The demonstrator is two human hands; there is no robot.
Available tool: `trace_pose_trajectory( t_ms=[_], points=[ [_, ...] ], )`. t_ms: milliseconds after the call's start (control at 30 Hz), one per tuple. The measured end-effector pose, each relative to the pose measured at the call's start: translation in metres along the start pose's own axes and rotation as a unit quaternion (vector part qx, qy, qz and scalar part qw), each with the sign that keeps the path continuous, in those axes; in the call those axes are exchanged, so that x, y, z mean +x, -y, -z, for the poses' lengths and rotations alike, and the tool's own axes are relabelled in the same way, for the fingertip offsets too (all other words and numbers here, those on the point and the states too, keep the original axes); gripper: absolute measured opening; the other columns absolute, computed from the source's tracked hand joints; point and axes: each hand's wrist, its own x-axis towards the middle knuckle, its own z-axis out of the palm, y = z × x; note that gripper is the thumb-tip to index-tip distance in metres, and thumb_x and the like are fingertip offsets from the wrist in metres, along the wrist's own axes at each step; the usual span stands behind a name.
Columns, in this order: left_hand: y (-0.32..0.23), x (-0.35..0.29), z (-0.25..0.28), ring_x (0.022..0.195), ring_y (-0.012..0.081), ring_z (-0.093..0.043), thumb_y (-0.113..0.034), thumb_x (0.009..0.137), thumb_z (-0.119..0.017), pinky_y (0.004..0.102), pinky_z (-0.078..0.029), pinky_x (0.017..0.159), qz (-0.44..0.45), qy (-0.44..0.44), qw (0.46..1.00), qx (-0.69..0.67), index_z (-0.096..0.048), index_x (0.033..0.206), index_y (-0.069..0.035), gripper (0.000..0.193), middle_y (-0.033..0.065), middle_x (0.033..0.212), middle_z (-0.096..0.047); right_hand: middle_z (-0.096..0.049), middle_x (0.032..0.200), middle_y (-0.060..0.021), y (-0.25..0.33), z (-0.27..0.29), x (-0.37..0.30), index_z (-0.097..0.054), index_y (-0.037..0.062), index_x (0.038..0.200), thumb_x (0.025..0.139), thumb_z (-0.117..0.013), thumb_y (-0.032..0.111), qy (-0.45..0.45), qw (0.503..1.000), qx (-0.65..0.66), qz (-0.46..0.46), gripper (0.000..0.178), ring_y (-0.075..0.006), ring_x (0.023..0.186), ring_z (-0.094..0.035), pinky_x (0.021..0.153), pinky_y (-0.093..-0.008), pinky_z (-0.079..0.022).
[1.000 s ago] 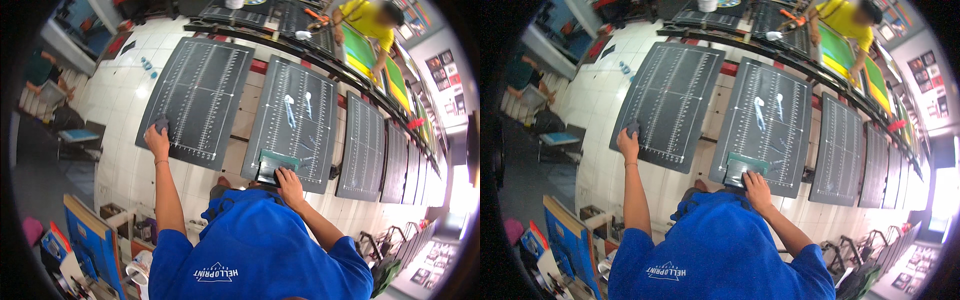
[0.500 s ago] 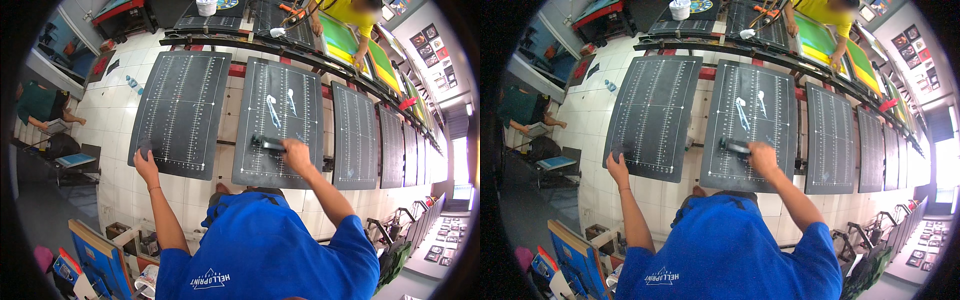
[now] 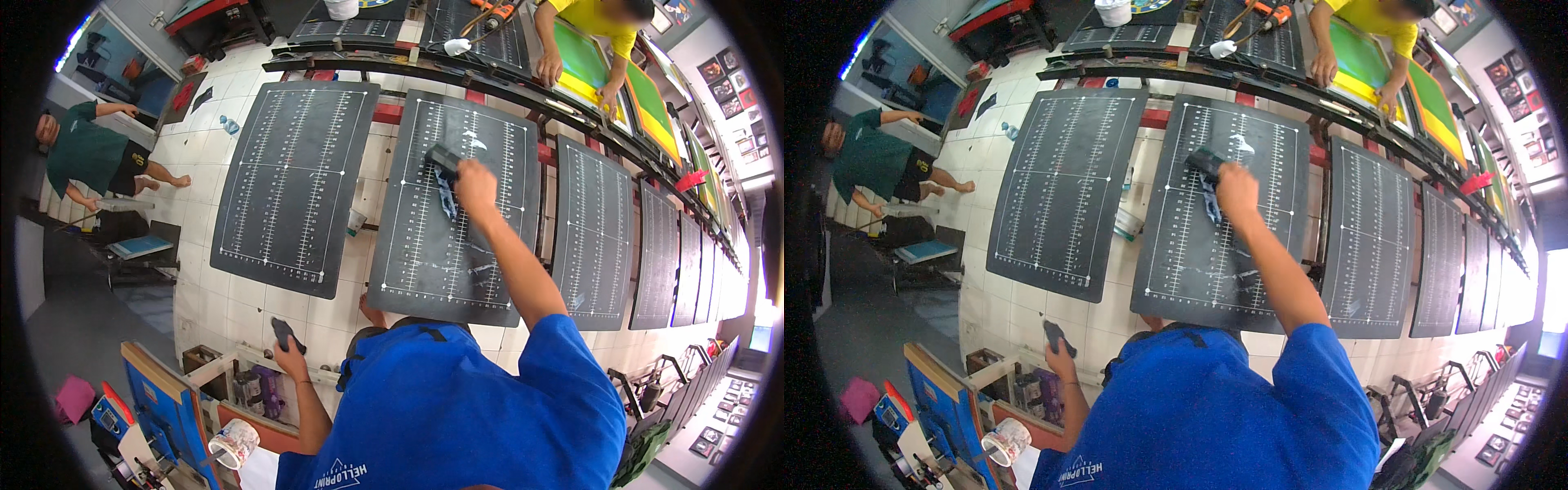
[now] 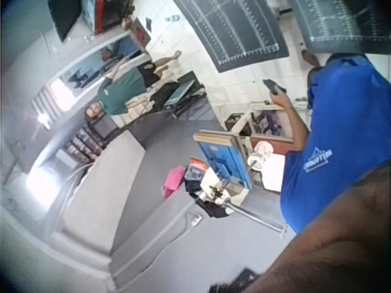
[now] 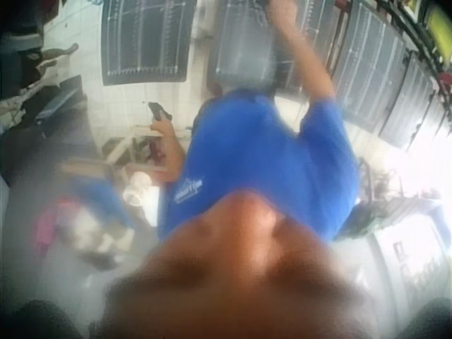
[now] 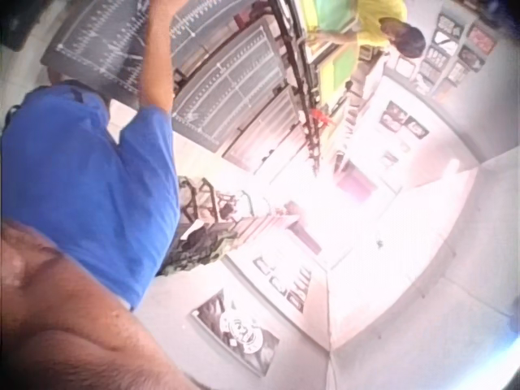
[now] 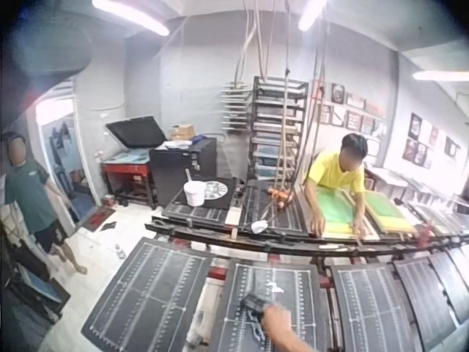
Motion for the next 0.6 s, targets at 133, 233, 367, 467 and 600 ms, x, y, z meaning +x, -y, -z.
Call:
trace_pose_trajectory(
  t_ms=[133, 233, 367, 467, 600],
  points=[
    [0.101, -0.051, -0.017, 0.091, 0.0381, -0.071, -0.032, 0.091, -0.076, 0.0466, -0.054, 0.085, 0.113, 0.039, 0.989, 0.082, -0.067, 0.11, 0.01, 0.047, 0.0247, 0.102, -0.073, -0.068, 0.109, -0.014, 0.009, 0.029, -0.078, -0.066, 0.0079, 0.107, 0.085, -0.06, 0.004, 0.044, 0.994, 0.044, 0.093, 0.023, -0.0314, 0.099, -0.07, 0.081, -0.0459, -0.059],
    [0.106, -0.082, -0.039, 0.088, 0.0348, -0.073, -0.028, 0.088, -0.08, 0.0447, -0.057, 0.081, 0.236, 0.055, 0.968, 0.07, -0.067, 0.106, 0.011, 0.045, 0.0251, 0.1, -0.073, -0.069, 0.109, -0.0087, -0.053, 0.036, -0.09, -0.069, 0.0132, 0.109, 0.084, -0.061, 0.003, 0.02, 0.997, 0.036, 0.069, 0.028, -0.0321, 0.1, -0.07, 0.081, -0.046, -0.06],
    [0.115, -0.098, -0.047, 0.089, 0.0307, -0.072, -0.026, 0.086, -0.082, 0.0412, -0.057, 0.08, 0.22, 0.112, 0.969, -0.024, -0.067, 0.106, 0.012, 0.045, 0.0223, 0.099, -0.073, -0.069, 0.098, -0.0149, -0.091, 0.034, -0.003, -0.069, 0.0055, 0.093, 0.089, -0.058, 0.007, -0.027, 0.996, -0.05, -0.064, 0.011, -0.0349, 0.093, -0.071, 0.076, -0.0479, -0.059],
    [0.101, -0.088, -0.056, 0.093, 0.0322, -0.07, -0.028, 0.084, -0.084, 0.0421, -0.057, 0.082, 0.169, 0.212, 0.961, -0.05, -0.068, 0.11, 0.011, 0.049, 0.0226, 0.105, -0.071, -0.071, 0.102, -0.0171, -0.092, 0.018, 0.053, -0.072, 0.0048, 0.094, 0.089, -0.059, 0.01, -0.04, 0.993, -0.028, -0.109, 0.015, -0.0365, 0.093, -0.072, 0.078, -0.0479, -0.059],
    [0.052, -0.089, -0.046, 0.113, 0.0395, -0.061, -0.032, 0.084, -0.082, 0.0471, -0.048, 0.1, 0.042, 0.172, 0.977, 0.114, -0.069, 0.117, 0.007, 0.053, 0.0261, 0.117, -0.064, -0.068, 0.099, -0.0146, -0.018, 0.006, 0.033, -0.071, 0.005, 0.094, 0.087, -0.062, 0.008, -0.01, 0.999, -0.035, -0.01, 0.011, -0.0308, 0.093, -0.071, 0.075, -0.0421, -0.062]
  ],
)
